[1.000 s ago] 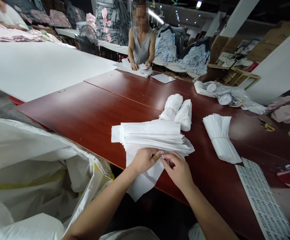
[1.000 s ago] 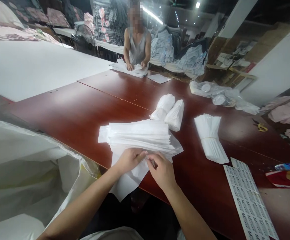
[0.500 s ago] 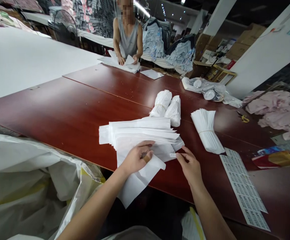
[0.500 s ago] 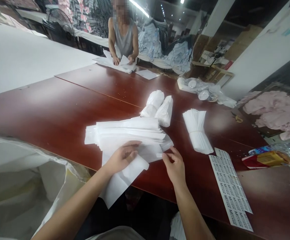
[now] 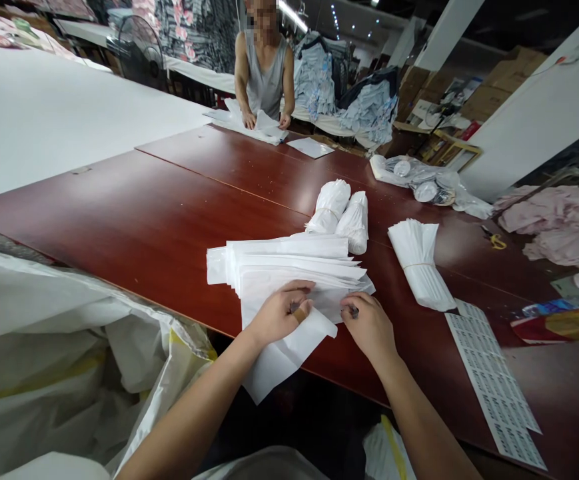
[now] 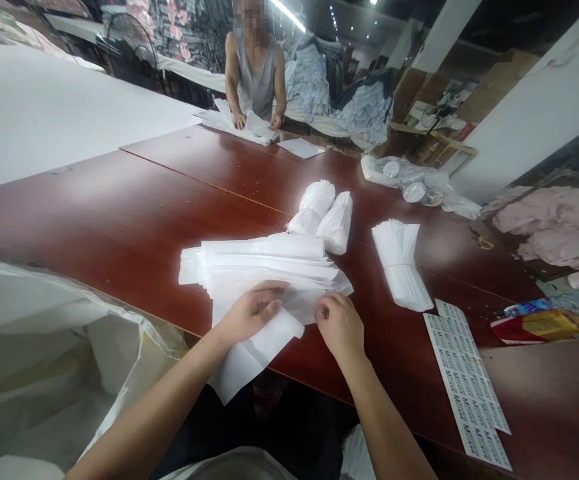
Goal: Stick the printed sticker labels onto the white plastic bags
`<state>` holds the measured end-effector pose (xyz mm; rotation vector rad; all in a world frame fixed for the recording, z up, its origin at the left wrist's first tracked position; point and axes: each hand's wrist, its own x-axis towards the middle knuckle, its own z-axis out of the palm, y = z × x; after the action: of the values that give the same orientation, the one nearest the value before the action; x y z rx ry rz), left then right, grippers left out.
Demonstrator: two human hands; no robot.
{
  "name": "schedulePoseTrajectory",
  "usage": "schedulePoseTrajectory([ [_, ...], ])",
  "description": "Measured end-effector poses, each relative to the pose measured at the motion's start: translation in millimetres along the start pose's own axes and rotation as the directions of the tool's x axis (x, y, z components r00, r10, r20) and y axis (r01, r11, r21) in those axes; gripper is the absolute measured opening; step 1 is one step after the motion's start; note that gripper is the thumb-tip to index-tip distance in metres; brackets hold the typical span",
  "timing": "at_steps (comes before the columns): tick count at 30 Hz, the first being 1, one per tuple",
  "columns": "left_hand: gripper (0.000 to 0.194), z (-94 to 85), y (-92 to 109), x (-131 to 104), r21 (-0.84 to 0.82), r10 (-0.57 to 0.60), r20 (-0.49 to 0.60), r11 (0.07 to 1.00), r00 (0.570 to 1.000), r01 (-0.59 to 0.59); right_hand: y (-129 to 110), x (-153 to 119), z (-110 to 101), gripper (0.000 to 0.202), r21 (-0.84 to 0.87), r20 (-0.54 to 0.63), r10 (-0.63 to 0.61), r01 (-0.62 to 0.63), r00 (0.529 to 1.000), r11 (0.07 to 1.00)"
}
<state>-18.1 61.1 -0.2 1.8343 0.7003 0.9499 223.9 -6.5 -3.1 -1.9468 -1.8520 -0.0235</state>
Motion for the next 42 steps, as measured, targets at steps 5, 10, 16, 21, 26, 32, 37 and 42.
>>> schedulePoseTrajectory([
  [5, 0.03, -0.9, 6.4, -0.4, 0.119, 0.04, 0.004, 0.992, 0.999, -0.04, 14.3, 14.1, -9.4, 0.031, -0.075, 0.122, -0.241, 0.251, 0.963, 0.965],
  [10, 0.02, 29.8, 22.9, -28.1, 0.369, 0.11, 0.14, 0.916, 0.984, -0.155, 12.7, 37.7, -24.3, 0.028, -0.178, 0.334, -0.493, 0.567, 0.804, 0.804],
  [16, 0.018, 68.3, 25.6, -56.2, 0.422, 0.134, 0.069, 0.894, 0.989, -0.151, -75.2, 65.0, 3.7, 0.037, 0.001, 0.296, -0.688, 0.719, 0.663, 0.695],
  [21, 0.017, 45.9, 29.0, -42.2, 0.257, 0.116, 0.156, 0.954, 0.981, -0.154, -136.6, 79.6, 26.4, 0.019, 0.178, 0.161, -0.614, 0.589, 0.773, 0.788],
  [26, 0.027, 7.9, 16.1, -10.5, 0.108, 0.054, 0.014, 0.993, 0.998, -0.056, -102.9, 71.0, -18.6, 0.033, 0.474, -0.012, -0.23, 0.209, 0.973, 0.855],
  [32, 0.022, 4.8, -4.8, 1.6, -0.166, -0.151, -0.097, 0.977, 0.984, 0.134, -40.7, 20.4, -22.3, 0.037, 0.459, 0.038, -0.175, 0.138, 0.984, 0.878],
  [37, 0.002, -13.8, 9.9, -8.1, -0.349, -0.339, -0.243, 0.905, 0.909, 0.244, -3.1, 12.1, 13.8, 0.035, 0.428, 0.071, -0.091, 0.052, 0.993, 0.902],
  [42, 0.019, -120.6, 34.8, -77.4, 0.059, -0.087, -0.833, 0.968, 0.546, 0.245, 31.9, 18.5, 43.5, 0.046, 0.405, 0.13, -0.048, -0.009, 0.99, 0.914],
])
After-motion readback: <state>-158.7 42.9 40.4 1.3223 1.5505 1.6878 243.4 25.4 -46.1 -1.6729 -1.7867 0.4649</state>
